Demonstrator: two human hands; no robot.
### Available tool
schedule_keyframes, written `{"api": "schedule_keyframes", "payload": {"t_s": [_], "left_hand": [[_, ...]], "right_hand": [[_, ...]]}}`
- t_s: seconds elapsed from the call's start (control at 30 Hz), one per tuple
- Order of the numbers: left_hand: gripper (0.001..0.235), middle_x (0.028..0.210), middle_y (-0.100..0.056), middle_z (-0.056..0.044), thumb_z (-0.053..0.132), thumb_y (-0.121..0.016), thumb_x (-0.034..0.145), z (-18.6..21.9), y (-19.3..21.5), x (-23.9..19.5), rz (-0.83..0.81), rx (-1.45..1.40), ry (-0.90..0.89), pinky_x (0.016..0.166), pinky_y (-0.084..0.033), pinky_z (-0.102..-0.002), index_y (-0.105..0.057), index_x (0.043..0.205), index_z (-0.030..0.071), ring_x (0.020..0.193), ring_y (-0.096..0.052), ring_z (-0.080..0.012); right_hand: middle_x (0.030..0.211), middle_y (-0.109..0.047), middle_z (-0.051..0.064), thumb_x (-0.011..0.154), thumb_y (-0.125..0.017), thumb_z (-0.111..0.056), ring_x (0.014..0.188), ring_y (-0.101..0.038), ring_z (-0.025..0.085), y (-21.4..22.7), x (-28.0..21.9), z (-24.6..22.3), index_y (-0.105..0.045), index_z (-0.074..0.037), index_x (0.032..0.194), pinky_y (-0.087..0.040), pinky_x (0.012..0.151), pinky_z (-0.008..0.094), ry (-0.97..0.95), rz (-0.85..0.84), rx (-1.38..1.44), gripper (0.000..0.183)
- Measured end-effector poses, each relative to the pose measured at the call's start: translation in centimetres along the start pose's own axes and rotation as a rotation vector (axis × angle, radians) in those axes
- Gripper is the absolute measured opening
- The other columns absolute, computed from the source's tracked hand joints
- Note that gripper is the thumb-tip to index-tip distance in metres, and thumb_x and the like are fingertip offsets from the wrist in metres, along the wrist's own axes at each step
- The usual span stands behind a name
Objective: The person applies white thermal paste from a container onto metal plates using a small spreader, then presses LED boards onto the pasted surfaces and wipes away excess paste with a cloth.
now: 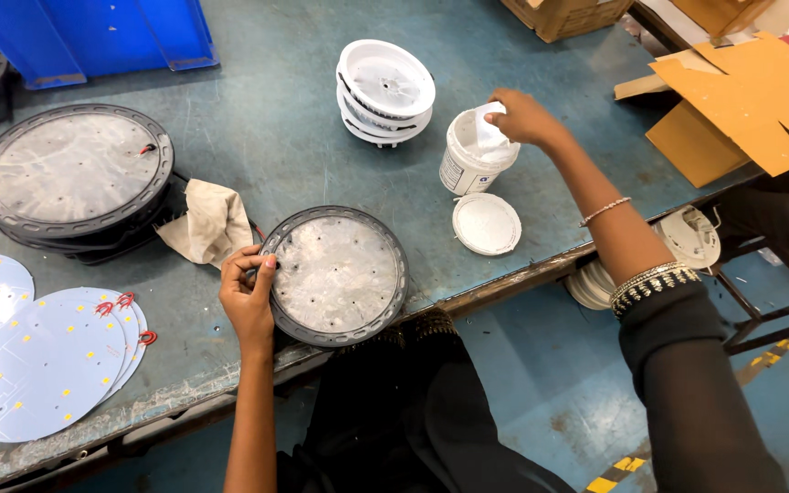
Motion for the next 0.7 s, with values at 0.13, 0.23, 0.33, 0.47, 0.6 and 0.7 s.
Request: {"api": "schedule_keyframes", "payload": {"t_s": [0.13, 0.23, 0.33, 0.47, 0.6, 0.7], "left_hand": [[0.015, 0.124, -0.061, -0.004, 0.017, -0.077, 0.097, 0.2, 0.0, 0.1, -0.012, -0.032, -0.03, 0.077, -0.04, -0.019, -0.07, 0.1, 0.005, 0.087, -0.049, -0.0032], [0.014, 0.123, -0.061, -0.003, 0.017, -0.077, 0.096, 0.1, 0.0, 0.1, 0.0, -0.022, -0.005, 0.074, -0.039, -0.019, -0.07, 0.099, 0.005, 0.083, -0.046, -0.0032], [0.014, 0.122, -0.061, -0.004, 0.017, -0.077, 0.096, 0.1, 0.0, 0.0, 0.009, -0.001, 0.008, 0.071, -0.037, -0.019, -0.071, 0.099, 0.005, 0.078, -0.042, -0.0035], [0.014, 0.121, -0.062, -0.004, 0.016, -0.077, 0.096, 0.4, 0.0, 0.0, 0.009, 0.011, -0.019, 0.072, -0.037, -0.019, -0.071, 0.099, 0.004, 0.082, -0.045, -0.0033], [0.014, 0.121, -0.062, -0.004, 0.016, -0.076, 0.096, 0.4, 0.0, 0.0, 0.012, -0.002, 0.012, 0.071, -0.038, -0.019, -0.07, 0.098, 0.004, 0.079, -0.045, -0.0033], [0.014, 0.121, -0.062, -0.004, 0.016, -0.076, 0.096, 0.3, -0.1, -0.1, 0.007, -0.029, 0.019, 0.072, -0.04, -0.019, -0.07, 0.099, 0.004, 0.08, -0.047, -0.0033]], "right_hand": [[0.094, -0.072, 0.021, 0.097, -0.068, -0.016, 0.065, -0.068, 0.025, -0.5, 0.0, -0.3, -0.063, 0.003, 0.119, -0.053, 0.06, 0.04, -0.056, 0.052, 0.113, 0.029], [0.092, -0.07, 0.019, 0.097, -0.069, -0.013, 0.061, -0.068, 0.022, -0.7, -0.2, 0.6, -0.061, 0.007, 0.115, -0.055, 0.056, 0.034, -0.099, 0.107, 0.266, 0.028], [0.091, -0.069, 0.019, 0.096, -0.069, -0.009, 0.065, -0.07, 0.021, -0.8, -0.6, 2.2, -0.058, 0.008, 0.11, -0.06, 0.058, 0.032, -0.18, 0.136, 0.501, 0.024], [0.094, -0.067, 0.022, 0.096, -0.069, -0.004, 0.075, -0.073, 0.025, 0.1, -1.8, 4.2, -0.054, 0.01, 0.101, -0.063, 0.065, 0.036, -0.223, 0.172, 0.686, 0.021], [0.101, -0.066, 0.025, 0.093, -0.069, -0.001, 0.082, -0.074, 0.03, 0.4, -3.8, 5.4, -0.052, 0.011, 0.104, -0.063, 0.071, 0.039, -0.231, 0.156, 0.811, 0.023], [0.106, -0.065, 0.027, 0.094, -0.069, -0.002, 0.085, -0.074, 0.031, 0.1, -5.3, 5.8, -0.048, 0.011, 0.11, -0.063, 0.073, 0.039, -0.254, 0.165, 0.786, 0.029]]}}
Point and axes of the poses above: each hand's wrist, its own x-axis towards the middle knuckle, its own y-axis out of the back of the hand, z = x × y, the point moved 4 cm from there along x, towards the middle knuckle
